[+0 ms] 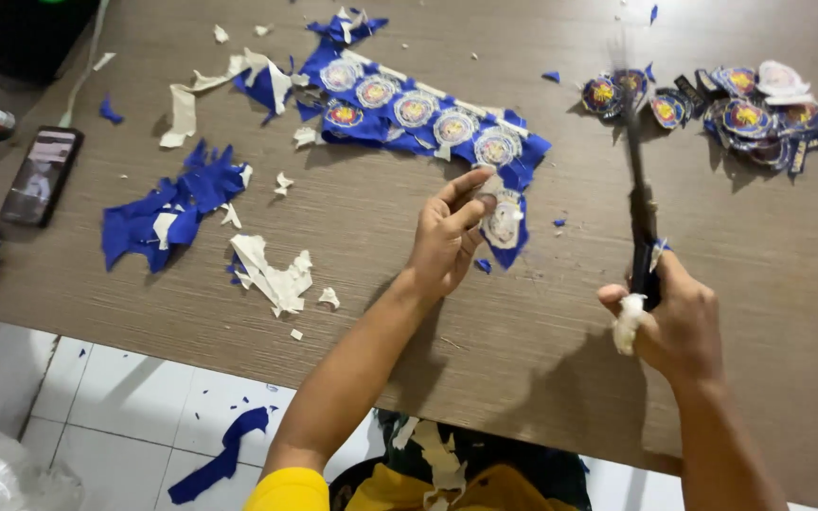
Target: The person uses shears to trim the edges of a blue fabric patch with a printed emblem. They rotate the patch to cut around its perimeter, then set the trimmed piece aside and clear debris from the table before picking up another patch to continue cutting.
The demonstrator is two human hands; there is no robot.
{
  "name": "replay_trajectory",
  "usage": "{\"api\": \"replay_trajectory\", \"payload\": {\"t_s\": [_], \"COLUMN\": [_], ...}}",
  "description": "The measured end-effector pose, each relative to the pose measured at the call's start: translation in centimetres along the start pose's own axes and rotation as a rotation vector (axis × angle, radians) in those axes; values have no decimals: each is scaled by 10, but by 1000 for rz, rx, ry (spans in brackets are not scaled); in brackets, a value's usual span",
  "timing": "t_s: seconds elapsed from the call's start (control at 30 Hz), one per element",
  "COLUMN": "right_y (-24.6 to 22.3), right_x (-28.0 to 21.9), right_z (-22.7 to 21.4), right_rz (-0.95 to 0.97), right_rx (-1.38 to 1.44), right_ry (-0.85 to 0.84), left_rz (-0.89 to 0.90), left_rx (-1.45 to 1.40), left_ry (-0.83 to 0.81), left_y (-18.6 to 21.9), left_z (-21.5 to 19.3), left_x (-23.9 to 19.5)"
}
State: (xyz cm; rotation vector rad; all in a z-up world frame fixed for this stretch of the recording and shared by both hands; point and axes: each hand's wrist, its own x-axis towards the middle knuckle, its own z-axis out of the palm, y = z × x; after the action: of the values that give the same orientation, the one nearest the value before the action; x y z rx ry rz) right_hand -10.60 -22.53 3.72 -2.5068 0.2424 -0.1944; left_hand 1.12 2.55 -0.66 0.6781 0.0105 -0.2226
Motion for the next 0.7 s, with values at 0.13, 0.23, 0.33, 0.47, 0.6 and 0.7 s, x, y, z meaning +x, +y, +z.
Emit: {"api": "replay_trajectory", "payload": {"t_s": [0.13,0.23,0.33,0.47,0.6,0.7], "right_y": [-15,-7,1,17,-29,-6], "right_x": [-6,-4,2,2,-9,-1], "right_z": [-9,1,14,38,26,28], "right_rz": [98,129,135,270,207,46], "right_rx": [216,820,973,1041,886,830], "right_ry": [-181,-240,-202,-159,47,155], "left_rz": [-126,-32,-96,-63,-189,-314], "left_rx": [-99,-10,67,175,314,369], "left_ry": [32,130,194,92,66,-116], "left_y": [-27,-36,-38,-69,-65,-40], "left_z": [-12,-6,11,28,34,34], "left_x": [5,2,-11,-35,-43,-41]}}
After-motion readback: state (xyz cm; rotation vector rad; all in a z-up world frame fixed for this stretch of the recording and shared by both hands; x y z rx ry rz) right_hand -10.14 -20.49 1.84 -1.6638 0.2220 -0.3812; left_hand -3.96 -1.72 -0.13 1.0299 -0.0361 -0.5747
